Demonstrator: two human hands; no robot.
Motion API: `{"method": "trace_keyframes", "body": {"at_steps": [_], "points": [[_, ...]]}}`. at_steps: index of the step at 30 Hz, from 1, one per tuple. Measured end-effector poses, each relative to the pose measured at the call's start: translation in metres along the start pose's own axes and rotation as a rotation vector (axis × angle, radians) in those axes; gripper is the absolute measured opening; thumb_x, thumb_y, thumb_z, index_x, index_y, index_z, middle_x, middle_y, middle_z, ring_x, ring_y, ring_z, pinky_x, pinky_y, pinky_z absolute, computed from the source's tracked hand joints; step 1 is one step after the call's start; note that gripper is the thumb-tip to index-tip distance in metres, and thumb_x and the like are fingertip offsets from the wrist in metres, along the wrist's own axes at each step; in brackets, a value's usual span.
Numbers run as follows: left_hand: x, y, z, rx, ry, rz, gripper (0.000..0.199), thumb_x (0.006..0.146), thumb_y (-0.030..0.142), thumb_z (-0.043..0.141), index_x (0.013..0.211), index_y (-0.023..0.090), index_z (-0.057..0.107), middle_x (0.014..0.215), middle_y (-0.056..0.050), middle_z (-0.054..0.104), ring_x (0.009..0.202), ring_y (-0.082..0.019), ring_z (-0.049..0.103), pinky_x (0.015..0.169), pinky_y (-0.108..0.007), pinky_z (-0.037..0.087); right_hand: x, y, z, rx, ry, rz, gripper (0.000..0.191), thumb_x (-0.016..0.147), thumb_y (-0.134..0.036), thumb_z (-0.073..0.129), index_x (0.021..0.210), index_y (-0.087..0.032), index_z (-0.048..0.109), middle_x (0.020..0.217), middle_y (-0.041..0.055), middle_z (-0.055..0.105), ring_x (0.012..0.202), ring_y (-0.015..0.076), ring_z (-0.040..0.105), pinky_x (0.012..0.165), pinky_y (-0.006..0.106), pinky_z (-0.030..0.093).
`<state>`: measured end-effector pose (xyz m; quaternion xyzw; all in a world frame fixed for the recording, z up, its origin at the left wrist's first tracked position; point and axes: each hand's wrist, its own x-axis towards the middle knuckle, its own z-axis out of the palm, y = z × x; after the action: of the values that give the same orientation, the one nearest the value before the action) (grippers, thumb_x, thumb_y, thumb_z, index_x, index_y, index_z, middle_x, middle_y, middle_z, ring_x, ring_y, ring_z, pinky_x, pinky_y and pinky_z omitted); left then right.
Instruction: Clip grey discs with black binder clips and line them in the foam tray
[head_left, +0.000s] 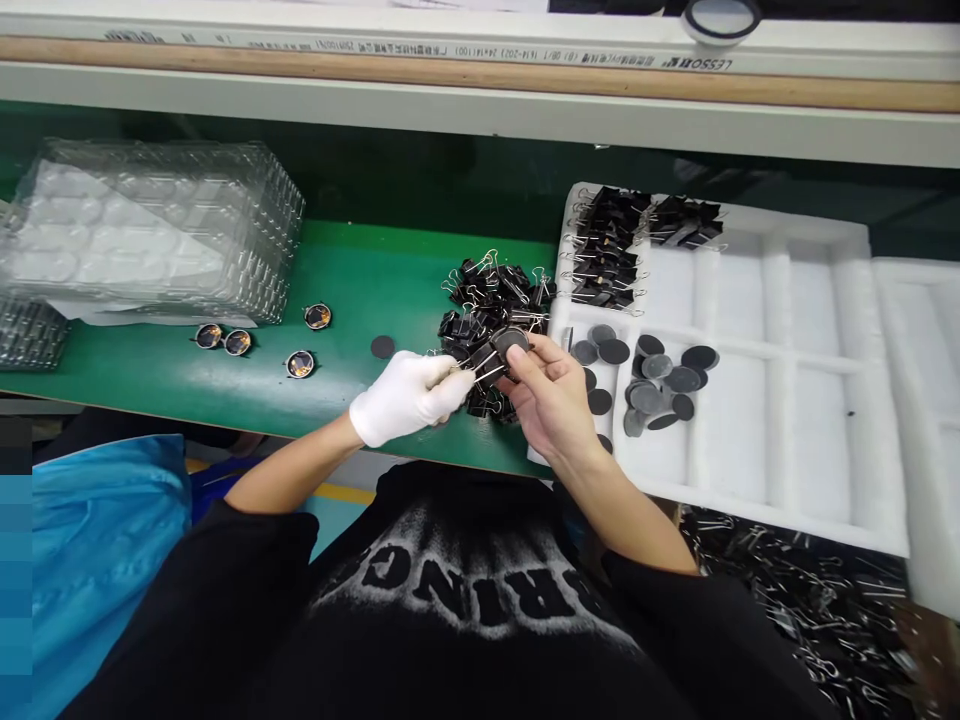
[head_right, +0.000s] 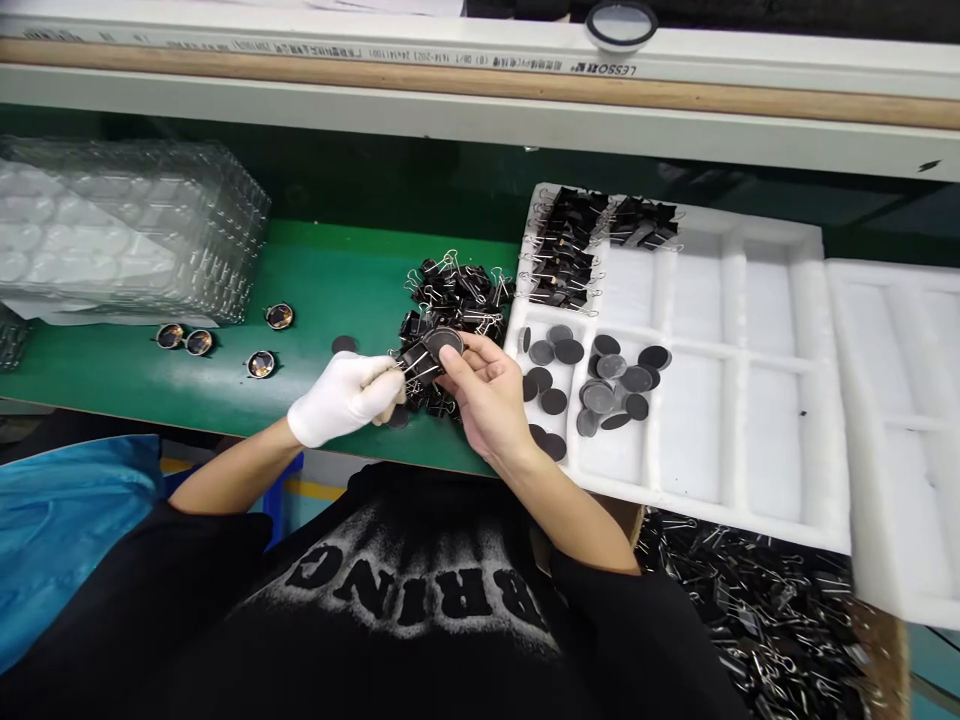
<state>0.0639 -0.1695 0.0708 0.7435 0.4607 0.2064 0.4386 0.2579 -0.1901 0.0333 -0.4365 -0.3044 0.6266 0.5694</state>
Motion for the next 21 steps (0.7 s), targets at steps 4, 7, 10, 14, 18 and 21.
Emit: {"method": "trace_keyframes", "body": {"at_steps": [4,7,10,14,18,21], "points": [[0.005,-0.014,-0.021,0.06,0.048,0.133,0.051,0.111,0.044,0.037,0.08,0.02,0.07,0.06,0.001,0.07,0.053,-0.013,0.065,0.059,-0.027,0.051,-0.003,0.003,-0.006,0.045,0.05,-0.064,0.04,0.086,-0.055,0.083,0.115,-0.031,0.069,0.114,0.0027,0.076,0.101,0.02,0.072,0.087,0.038,0.066],[0.017,-0.026,-0.042,0.399,0.279,0.097,0.05,0.11,0.046,0.043,0.08,0.019,0.072,0.062,-0.001,0.069,0.06,-0.015,0.065,0.066,-0.03,0.05,-0.004,0.0,-0.013,0.114,0.076,-0.126,0.035,0.088,-0.051,0.081,0.117,-0.034,0.07,0.113,-0.0006,0.072,0.094,0.0145,0.068,0.082,0.03,0.063],[0.035,-0.036,-0.049,0.672,0.217,0.085,0.035,0.103,0.049,0.059,0.107,0.02,0.079,0.084,-0.003,0.077,0.073,-0.019,0.07,0.071,-0.031,0.049,-0.004,-0.004,-0.015,0.219,0.057,-0.105,0.031,0.083,-0.047,0.088,0.106,-0.033,0.073,0.101,-0.0035,0.066,0.082,0.0102,0.06,0.074,0.024,0.059],[0.055,-0.051,-0.044,0.811,0.05,0.286,0.028,0.102,0.045,0.065,0.117,0.028,0.081,0.107,-0.005,0.08,0.084,-0.021,0.073,0.079,-0.035,0.051,-0.009,-0.005,-0.014,0.287,0.049,-0.042,0.032,0.078,-0.047,0.093,0.092,-0.028,0.072,0.094,-0.003,0.064,0.082,0.0112,0.057,0.074,0.025,0.059],[0.058,-0.06,-0.046,0.622,0.291,0.37,0.025,0.102,0.037,0.064,0.089,0.023,0.08,0.095,-0.005,0.08,0.086,-0.021,0.073,0.083,-0.036,0.052,-0.014,-0.001,-0.02,0.224,0.019,-0.029,0.033,0.077,-0.049,0.094,0.092,-0.026,0.074,0.094,-0.0012,0.068,0.082,0.013,0.061,0.077,0.03,0.062],[0.046,-0.049,-0.039,0.278,0.515,0.306,0.024,0.099,0.038,0.065,0.084,0.021,0.074,0.083,-0.003,0.076,0.075,-0.017,0.068,0.071,-0.032,0.053,-0.012,0.004,-0.023,0.041,-0.039,-0.142,0.031,0.078,-0.05,0.094,0.093,-0.027,0.079,0.117,0.003,0.075,0.099,0.0183,0.071,0.094,0.039,0.064]]}}
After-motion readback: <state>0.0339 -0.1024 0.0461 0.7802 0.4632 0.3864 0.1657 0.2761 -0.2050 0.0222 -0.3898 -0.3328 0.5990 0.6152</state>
